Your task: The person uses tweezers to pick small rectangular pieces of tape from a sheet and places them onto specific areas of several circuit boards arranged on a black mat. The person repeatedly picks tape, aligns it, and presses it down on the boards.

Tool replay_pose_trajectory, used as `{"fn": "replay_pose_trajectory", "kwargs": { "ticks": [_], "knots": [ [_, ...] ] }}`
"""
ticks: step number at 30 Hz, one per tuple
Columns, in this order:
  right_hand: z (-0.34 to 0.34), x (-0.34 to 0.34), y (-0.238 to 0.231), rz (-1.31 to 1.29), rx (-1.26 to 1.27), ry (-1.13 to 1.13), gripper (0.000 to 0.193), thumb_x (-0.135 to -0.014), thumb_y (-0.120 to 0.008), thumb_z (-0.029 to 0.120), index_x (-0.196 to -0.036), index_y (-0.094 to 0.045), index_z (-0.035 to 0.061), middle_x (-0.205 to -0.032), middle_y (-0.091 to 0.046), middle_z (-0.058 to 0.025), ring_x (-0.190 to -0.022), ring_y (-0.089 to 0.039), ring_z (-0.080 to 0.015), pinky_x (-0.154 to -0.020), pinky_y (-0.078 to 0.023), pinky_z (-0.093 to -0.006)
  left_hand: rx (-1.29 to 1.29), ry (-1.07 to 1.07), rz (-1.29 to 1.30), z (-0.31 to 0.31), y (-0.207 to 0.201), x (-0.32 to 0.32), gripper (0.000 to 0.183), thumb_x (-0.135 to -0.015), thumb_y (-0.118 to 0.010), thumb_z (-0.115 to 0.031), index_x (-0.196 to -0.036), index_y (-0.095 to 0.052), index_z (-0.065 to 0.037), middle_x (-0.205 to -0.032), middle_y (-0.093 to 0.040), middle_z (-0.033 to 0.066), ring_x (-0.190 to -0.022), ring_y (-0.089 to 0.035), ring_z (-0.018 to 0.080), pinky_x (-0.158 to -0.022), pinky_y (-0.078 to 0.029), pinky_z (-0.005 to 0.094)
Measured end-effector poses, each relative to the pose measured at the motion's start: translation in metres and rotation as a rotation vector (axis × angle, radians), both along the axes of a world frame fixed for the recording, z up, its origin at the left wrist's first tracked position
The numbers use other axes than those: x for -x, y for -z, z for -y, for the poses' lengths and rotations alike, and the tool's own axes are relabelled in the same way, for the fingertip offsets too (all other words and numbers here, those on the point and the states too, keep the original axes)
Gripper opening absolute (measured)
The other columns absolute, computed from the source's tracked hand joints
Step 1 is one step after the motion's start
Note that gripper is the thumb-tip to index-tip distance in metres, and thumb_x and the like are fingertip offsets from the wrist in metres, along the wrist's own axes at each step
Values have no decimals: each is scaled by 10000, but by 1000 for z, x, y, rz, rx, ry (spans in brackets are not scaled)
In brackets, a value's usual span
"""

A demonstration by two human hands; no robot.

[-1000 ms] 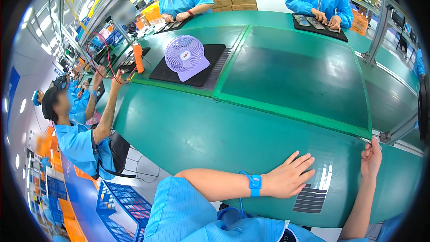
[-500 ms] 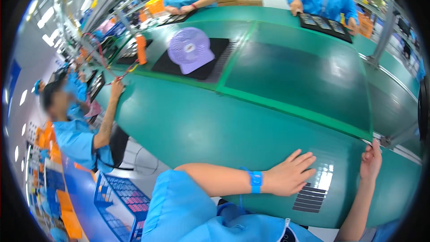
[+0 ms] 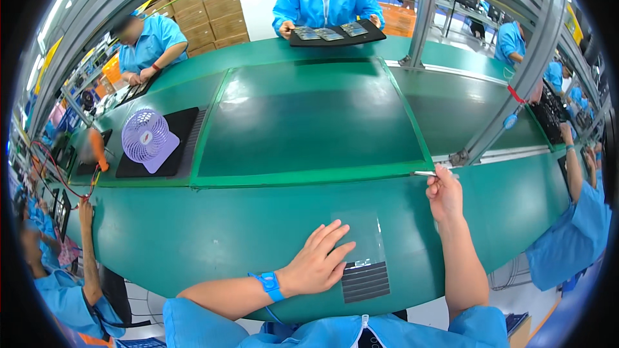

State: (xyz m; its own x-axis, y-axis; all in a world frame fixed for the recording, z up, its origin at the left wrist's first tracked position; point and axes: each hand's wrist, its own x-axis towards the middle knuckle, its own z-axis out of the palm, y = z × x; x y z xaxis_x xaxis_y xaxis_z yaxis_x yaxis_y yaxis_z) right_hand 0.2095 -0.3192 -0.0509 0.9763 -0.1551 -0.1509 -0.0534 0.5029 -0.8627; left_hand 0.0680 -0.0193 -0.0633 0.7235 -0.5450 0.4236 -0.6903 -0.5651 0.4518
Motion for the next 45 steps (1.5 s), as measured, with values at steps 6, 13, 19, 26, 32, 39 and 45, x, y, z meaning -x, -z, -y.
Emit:
{"fn": "replay_pose_trajectory", "kwargs": {
  "ticks": [6,13,19,26,32,39,45],
  "knots": [
    [1,3,-13,117,-63,25,180,-927,-596,214,-819,-522,90,-679,-570,-40,-495,-479,-74,-445,-355,-208,86,-121,93,-9,-6,-14,451,-726,-676,-56,-1160,-559,-36,-1323,-440,214,-1249,-426,403,-1025,-368,501],
    [9,-4,-7,38,-123,59,158,-924,-595,189,-821,-520,95,-672,-571,-44,-487,-480,-76,-445,-357,-207,-180,-402,295,-43,-36,-117,398,-814,-637,-131,-1164,-528,23,-1191,-554,209,-1099,-543,358,-930,-464,409],
    [2,2,-15,125,-139,11,154,-921,-594,184,-825,-524,87,-668,-574,-48,-488,-486,-83,-444,-362,-208,-804,-440,585,-80,-30,-261,383,-793,-590,-94,-1136,-512,58,-1048,-574,175,-942,-599,278,-767,-519,356],
    [1,0,-12,87,-102,26,159,-920,-599,197,-830,-520,92,-658,-584,-46,-470,-492,-81,-442,-367,-204,-1215,-126,295,-91,-53,-292,111,-807,-548,-65,-854,-587,28,-751,-647,133,-715,-682,268,-603,-558,360],
    [-6,1,-9,54,-81,-5,167,-914,-613,202,-833,-505,105,-654,-583,-45,-459,-489,-77,-441,-364,-202,-1005,-137,429,-82,-52,-230,107,-744,-567,-82,-802,-588,6,-717,-636,115,-672,-664,247,-552,-534,358],
    [-15,8,-2,59,-65,-99,198,-901,-636,212,-831,-480,113,-655,-587,-45,-465,-494,-70,-447,-353,-205,-836,-21,598,-6,-46,-58,306,-675,-582,-56,-936,-630,98,-702,-604,131,-616,-590,185,-491,-443,269],
    [-40,19,-15,70,192,-117,255,-884,-656,235,-894,-438,103,-657,-598,-65,-473,-514,-81,-463,-375,-213,-784,-45,583,0,-25,-22,335,-668,-614,-37,-969,-636,107,-801,-637,196,-631,-586,166,-484,-419,237]
  ]
}}
